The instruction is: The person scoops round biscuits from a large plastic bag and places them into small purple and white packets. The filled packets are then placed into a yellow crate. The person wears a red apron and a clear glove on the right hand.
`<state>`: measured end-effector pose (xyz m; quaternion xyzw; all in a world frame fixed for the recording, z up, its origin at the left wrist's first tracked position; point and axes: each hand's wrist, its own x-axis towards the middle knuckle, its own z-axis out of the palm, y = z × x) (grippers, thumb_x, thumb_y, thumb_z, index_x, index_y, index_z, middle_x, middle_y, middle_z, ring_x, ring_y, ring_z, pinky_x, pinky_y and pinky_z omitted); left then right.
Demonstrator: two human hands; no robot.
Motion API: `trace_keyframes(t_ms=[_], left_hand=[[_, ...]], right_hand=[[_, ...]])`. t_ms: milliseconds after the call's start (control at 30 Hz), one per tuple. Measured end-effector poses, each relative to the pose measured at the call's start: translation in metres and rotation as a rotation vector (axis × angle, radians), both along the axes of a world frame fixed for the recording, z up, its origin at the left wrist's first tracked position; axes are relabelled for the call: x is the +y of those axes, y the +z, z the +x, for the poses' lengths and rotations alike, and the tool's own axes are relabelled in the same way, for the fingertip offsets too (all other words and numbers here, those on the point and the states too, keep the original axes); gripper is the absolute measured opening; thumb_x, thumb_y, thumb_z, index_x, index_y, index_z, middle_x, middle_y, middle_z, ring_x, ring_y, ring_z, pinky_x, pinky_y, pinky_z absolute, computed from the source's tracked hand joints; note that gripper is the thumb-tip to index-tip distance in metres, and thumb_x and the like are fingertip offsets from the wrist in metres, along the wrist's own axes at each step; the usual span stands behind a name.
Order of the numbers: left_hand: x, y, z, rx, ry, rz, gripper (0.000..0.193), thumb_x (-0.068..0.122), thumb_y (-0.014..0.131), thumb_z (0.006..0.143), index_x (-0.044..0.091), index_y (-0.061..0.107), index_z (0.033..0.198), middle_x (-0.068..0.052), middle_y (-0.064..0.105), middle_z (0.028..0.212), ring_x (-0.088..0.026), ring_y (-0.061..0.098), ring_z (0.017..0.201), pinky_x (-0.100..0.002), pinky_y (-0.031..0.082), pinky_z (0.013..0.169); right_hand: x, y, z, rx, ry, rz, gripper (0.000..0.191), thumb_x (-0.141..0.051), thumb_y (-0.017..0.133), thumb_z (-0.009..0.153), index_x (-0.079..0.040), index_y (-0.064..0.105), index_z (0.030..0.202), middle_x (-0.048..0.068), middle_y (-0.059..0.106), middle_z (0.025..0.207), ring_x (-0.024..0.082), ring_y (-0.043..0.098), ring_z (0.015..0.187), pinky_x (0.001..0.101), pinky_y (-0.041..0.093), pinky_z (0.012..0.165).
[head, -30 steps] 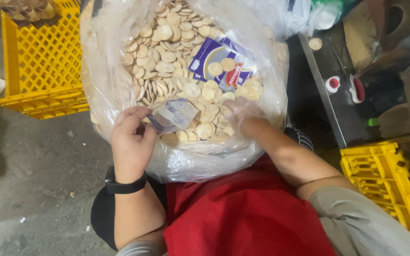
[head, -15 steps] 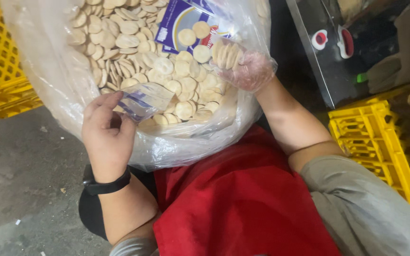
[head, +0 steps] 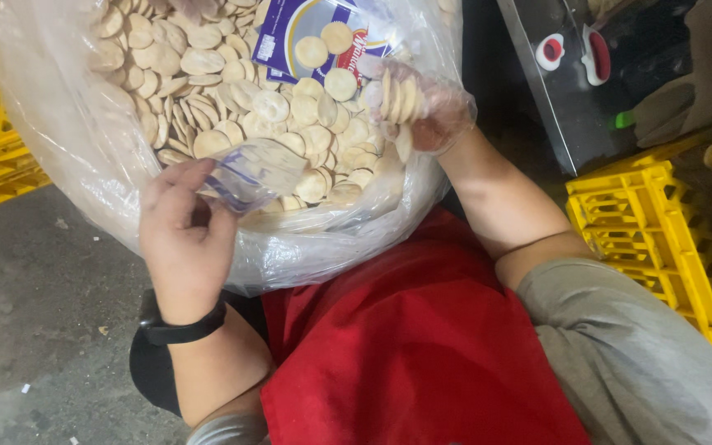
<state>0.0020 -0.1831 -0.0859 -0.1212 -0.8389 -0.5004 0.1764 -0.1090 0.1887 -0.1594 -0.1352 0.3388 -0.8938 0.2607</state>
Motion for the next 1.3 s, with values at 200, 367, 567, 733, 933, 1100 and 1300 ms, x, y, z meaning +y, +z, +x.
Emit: trace_keyframes(t_ms=[200, 367, 567, 733, 933, 1100, 1300], left_hand=[[0.016, 0.005, 0.0, -0.057, -0.015, -0.014, 0.034, -0.009, 0.065, 0.087, -0.002, 0.07, 0.12, -0.015, 0.067, 0.121, -0.016, 0.062, 0.076, -0.027, 0.052, 0.07], [0.024, 0.004, -0.003, -0.114, -0.047, 0.055, 0.034, -0.008, 0.065, 0.085, -0.002, 0.069, 0.118, -0.014, 0.066, 0.121, -0.017, 0.066, 0.076, -0.028, 0.054, 0.068], [0.028, 0.002, -0.017, -0.045, -0.075, 0.047, 0.04, -0.008, 0.065, 0.085, -0.003, 0.067, 0.124, -0.016, 0.065, 0.123, -0.02, 0.067, 0.081, -0.028, 0.055, 0.072], [0.031, 0.0, -0.022, -0.073, -0.09, 0.101, 0.044, -0.006, 0.067, 0.084, -0.003, 0.066, 0.128, -0.015, 0.065, 0.124, -0.018, 0.065, 0.079, -0.028, 0.054, 0.071], [0.03, -0.002, -0.025, -0.087, -0.132, 0.184, 0.052, -0.005, 0.07, 0.082, -0.003, 0.064, 0.133, -0.015, 0.063, 0.127, -0.016, 0.063, 0.078, -0.027, 0.054, 0.071], [0.029, -0.008, -0.025, -0.152, -0.07, 0.273, 0.037, -0.003, 0.071, 0.08, -0.005, 0.065, 0.117, -0.014, 0.064, 0.124, -0.014, 0.064, 0.075, -0.026, 0.054, 0.067], [0.039, -0.019, -0.026, -0.115, 0.036, 0.186, 0.026, -0.005, 0.072, 0.077, -0.006, 0.068, 0.102, -0.013, 0.068, 0.111, -0.015, 0.062, 0.071, -0.027, 0.051, 0.064]], right_hand=[[-0.009, 0.018, 0.003, 0.632, -0.193, 0.629, 0.058, 0.006, 0.071, 0.098, -0.003, 0.051, 0.151, 0.016, 0.068, 0.121, 0.028, 0.07, 0.106, 0.0369, 0.058, 0.1], [-0.021, 0.028, -0.004, 1.379, -0.448, 0.819, 0.035, 0.006, 0.075, 0.092, -0.013, 0.061, 0.118, 0.024, 0.056, 0.136, 0.032, 0.068, 0.112, 0.0367, 0.057, 0.101], [-0.029, 0.033, -0.002, 0.421, -0.211, 0.612, 0.059, 0.001, 0.077, 0.092, 0.001, 0.052, 0.145, 0.013, 0.064, 0.13, 0.021, 0.066, 0.117, 0.0322, 0.056, 0.104], [-0.047, 0.056, 0.015, 0.635, -0.286, 0.849, 0.064, -0.003, 0.079, 0.086, 0.004, 0.051, 0.143, 0.009, 0.057, 0.129, 0.019, 0.056, 0.12, 0.0292, 0.047, 0.106], [-0.098, 0.085, 0.034, 1.125, -0.301, 1.031, 0.047, -0.016, 0.08, 0.098, -0.01, 0.056, 0.138, 0.004, 0.068, 0.113, 0.014, 0.069, 0.098, 0.0303, 0.061, 0.089], [-0.137, 0.101, 0.037, 1.588, -0.462, 1.021, 0.057, -0.016, 0.076, 0.08, -0.009, 0.058, 0.133, 0.015, 0.064, 0.115, 0.032, 0.063, 0.112, 0.0492, 0.051, 0.101], [-0.155, 0.131, 0.046, 1.611, -0.322, 1.495, 0.055, -0.014, 0.074, 0.074, -0.008, 0.069, 0.128, 0.011, 0.065, 0.102, 0.033, 0.063, 0.103, 0.0511, 0.049, 0.09]])
